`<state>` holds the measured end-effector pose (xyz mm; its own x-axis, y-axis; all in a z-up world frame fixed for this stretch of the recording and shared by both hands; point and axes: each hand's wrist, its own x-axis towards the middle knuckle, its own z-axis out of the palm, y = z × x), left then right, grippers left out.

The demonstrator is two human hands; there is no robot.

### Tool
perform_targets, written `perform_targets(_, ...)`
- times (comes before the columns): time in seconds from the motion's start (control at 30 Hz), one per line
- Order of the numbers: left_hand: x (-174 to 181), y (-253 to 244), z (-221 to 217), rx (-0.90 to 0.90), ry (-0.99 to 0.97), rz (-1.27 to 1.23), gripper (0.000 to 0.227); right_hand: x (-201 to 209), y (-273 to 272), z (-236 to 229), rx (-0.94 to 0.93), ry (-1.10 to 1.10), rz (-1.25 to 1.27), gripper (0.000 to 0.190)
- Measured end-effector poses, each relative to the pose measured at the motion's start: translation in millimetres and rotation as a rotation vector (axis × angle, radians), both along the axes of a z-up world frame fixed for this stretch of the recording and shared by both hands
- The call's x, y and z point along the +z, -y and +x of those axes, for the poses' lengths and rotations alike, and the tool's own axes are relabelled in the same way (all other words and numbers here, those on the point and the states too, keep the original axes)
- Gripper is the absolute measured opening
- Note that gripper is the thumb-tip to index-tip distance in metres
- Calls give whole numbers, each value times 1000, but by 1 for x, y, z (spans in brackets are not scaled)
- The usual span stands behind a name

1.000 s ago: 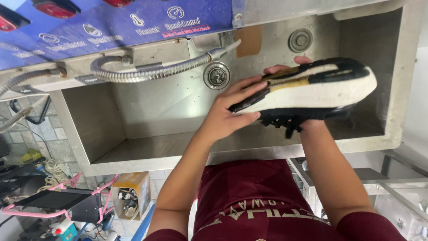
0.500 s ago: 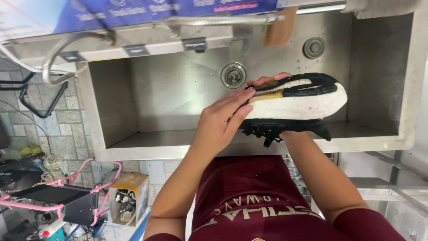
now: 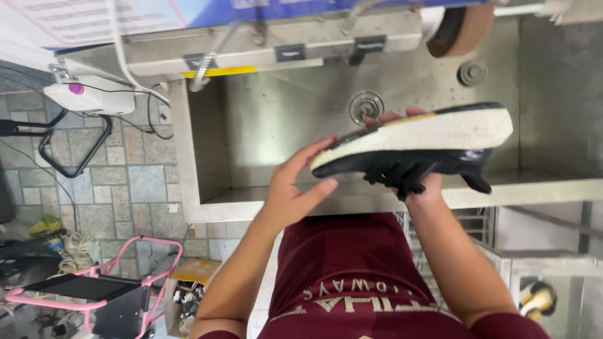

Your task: The person cleans a black and white sneaker using a handheld spray gun and a rotating brush machine. They spray the sole and upper of the shoe with a cleaning solution, then rub the shoe against the rotating brush to scrub the surface. The person handles the shoe with both hands, turning it to clean different areas.

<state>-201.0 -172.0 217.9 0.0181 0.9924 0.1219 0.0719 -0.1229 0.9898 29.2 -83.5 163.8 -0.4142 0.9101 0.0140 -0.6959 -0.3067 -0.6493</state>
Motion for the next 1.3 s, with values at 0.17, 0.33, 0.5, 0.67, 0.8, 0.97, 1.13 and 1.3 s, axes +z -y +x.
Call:
perform_targets(0.17, -13, 0, -19, -240, -2, -33, 65, -15, 8, -14, 147, -10, -47, 65)
perform_targets(0.33, -34, -5, 2, -267, 75, -255, 78, -47, -1, -5, 17, 208, -131, 63)
perform_targets(0.5, -56, -26, 53, -311, -26, -305, 101, -100, -28, 36, -56, -100, -498, 57)
perform_targets(0.67, -59, -69, 137, -266, -153, -336, 125, -130, -110, 90, 27, 193, -765, 50)
perform_targets(0.8, -66, -108, 192, -181, -106, -313, 126, -132, -166, 112, 86, 394, -860, 61)
perform_targets(0.97, -74, -158, 234, 1, -96, -320, 123, -178, -216, 130, 241, 342, -867, 65)
perform_targets(1.13, -79, -205, 244, 102, -187, -445, 121, -222, -240, 141, 397, 362, -833, 64)
perform_targets(1.3, -77, -201, 261, 139, -259, -456, 119, -248, -242, 150, 500, 375, -794, 63)
